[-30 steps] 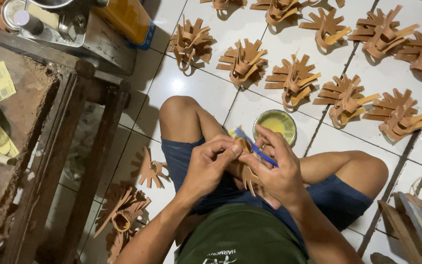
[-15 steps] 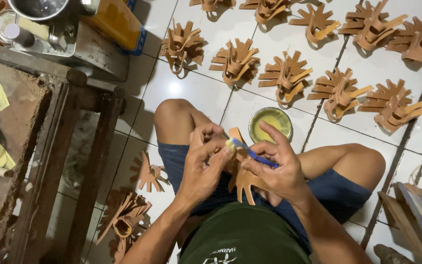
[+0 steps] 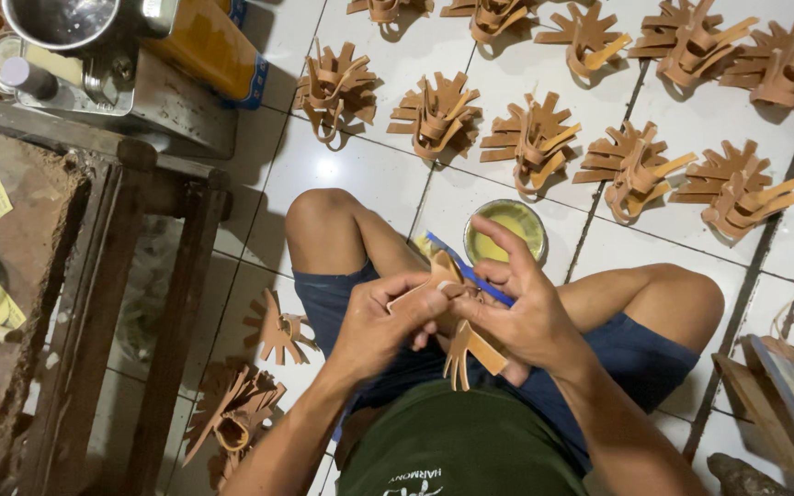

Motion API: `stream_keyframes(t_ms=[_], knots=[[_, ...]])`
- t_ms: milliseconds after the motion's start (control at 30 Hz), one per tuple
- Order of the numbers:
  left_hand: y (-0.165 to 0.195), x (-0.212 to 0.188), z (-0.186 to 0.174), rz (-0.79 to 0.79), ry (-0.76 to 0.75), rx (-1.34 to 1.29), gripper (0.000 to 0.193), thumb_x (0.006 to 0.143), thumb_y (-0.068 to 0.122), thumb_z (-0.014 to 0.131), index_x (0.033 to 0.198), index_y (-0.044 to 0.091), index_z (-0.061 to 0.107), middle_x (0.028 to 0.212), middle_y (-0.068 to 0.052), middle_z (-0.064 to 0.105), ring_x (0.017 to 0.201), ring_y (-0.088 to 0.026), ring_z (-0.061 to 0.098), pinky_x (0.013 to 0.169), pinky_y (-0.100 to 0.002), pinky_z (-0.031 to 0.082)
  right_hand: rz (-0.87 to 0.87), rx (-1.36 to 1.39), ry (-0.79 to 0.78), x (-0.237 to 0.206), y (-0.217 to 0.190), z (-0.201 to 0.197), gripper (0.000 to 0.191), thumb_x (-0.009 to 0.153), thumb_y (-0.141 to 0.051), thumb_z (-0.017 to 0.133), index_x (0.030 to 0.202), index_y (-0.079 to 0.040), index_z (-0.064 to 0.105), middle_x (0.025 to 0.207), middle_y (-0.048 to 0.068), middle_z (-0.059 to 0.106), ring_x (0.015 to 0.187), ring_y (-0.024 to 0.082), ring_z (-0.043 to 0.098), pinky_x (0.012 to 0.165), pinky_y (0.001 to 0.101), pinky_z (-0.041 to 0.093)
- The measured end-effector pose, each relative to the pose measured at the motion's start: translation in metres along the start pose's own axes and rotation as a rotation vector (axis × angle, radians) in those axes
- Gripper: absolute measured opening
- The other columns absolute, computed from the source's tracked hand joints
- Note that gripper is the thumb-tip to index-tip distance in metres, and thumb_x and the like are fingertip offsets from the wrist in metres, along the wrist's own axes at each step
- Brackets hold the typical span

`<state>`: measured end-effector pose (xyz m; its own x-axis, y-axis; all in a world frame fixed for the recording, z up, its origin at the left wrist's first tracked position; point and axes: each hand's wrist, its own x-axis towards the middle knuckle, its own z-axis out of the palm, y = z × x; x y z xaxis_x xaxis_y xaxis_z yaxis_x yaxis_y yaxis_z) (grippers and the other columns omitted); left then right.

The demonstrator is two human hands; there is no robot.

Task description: The person sits on the floor and applies a yellow liquid to star-shaped wooden pieces using a small brush. They dip the brush into a bowl, coat the edges of each piece, and place the finished items on the floor in rows.

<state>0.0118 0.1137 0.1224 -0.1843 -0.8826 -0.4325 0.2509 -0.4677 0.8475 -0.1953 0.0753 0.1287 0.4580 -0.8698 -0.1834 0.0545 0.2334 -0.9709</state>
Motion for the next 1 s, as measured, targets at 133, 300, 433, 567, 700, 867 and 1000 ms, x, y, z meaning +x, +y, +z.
stream_keyframes(t_ms=[133,300,433,567,700,867,1000], knots=[[-0.007,-0.002,-0.001,0.018,0.044,-0.092,0.027,0.095,0.019,0.073,0.102,-0.007,0.074,0.066,0.0,0.063,0.05,-0.005,0.051,0.046,-0.02,0.039,0.032,-0.046,-0.019,0.001,0.006,0.002,0.09,0.084,0.005,0.075,0.158,-0.005,0.026,0.098,0.011,0.071,0.086,0.011,0.067,0.075,0.0232,0.056],[-0.015,-0.003,-0.012,-0.013,0.033,-0.293,0.021,0.091,0.014,0.073,0.097,-0.006,0.073,0.062,0.0,0.059,0.045,-0.005,0.046,0.042,-0.02,0.035,-0.024,0.045,-0.033,-0.002,0.023,0.003,0.082,0.084,0.001,0.08,0.155,-0.003,0.039,0.1,0.011,0.067,0.086,0.01,0.064,0.072,0.0226,0.054],[-0.021,-0.003,-0.033,-0.037,0.008,-0.373,0.012,0.089,0.008,0.07,0.087,-0.003,0.068,0.062,-0.001,0.058,0.046,-0.005,0.045,0.04,-0.021,0.033,-0.178,-0.228,0.084,0.001,0.032,-0.002,0.059,0.084,-0.009,0.083,0.138,0.001,0.061,0.115,0.012,0.072,0.082,0.009,0.057,0.071,0.022,0.05],[-0.031,-0.003,-0.048,-0.095,-0.175,-0.604,0.013,0.094,0.006,0.067,0.084,-0.002,0.064,0.059,-0.001,0.054,0.046,-0.008,0.046,0.042,-0.023,0.035,-0.235,-0.155,-0.024,0.009,0.04,0.003,0.044,0.09,-0.017,0.077,0.13,-0.002,0.068,0.121,0.006,0.073,0.1,0.007,0.07,0.084,0.0221,0.06],[-0.029,0.001,-0.048,-0.088,-0.08,-0.517,0.018,0.097,0.012,0.068,0.086,-0.002,0.065,0.065,-0.005,0.06,0.052,-0.013,0.054,0.05,-0.026,0.043,0.041,0.011,0.007,0.015,0.045,0.01,0.034,0.091,-0.013,0.078,0.122,0.001,0.074,0.1,0.004,0.074,0.088,0.006,0.065,0.077,0.0212,0.053],[-0.003,-0.009,-0.045,0.54,0.536,0.517,0.032,0.096,0.016,0.071,0.121,-0.004,0.066,0.096,-0.005,0.072,0.085,-0.017,0.067,0.077,-0.032,0.055,-0.048,-0.108,0.209,0.018,0.038,0.012,0.029,0.092,-0.011,0.076,0.119,0.001,0.073,0.092,0.001,0.073,0.08,0.004,0.064,0.073,0.0185,0.053],[-0.003,-0.02,-0.02,0.608,0.39,0.78,0.025,0.089,0.013,0.076,0.111,0.001,0.071,0.092,-0.01,0.071,0.08,-0.024,0.068,0.072,-0.036,0.056,-0.024,-0.249,0.276,0.011,0.03,0.025,0.03,0.091,-0.011,0.075,0.118,0.001,0.073,0.088,0.002,0.072,0.074,0.004,0.062,0.066,0.0184,0.052]])
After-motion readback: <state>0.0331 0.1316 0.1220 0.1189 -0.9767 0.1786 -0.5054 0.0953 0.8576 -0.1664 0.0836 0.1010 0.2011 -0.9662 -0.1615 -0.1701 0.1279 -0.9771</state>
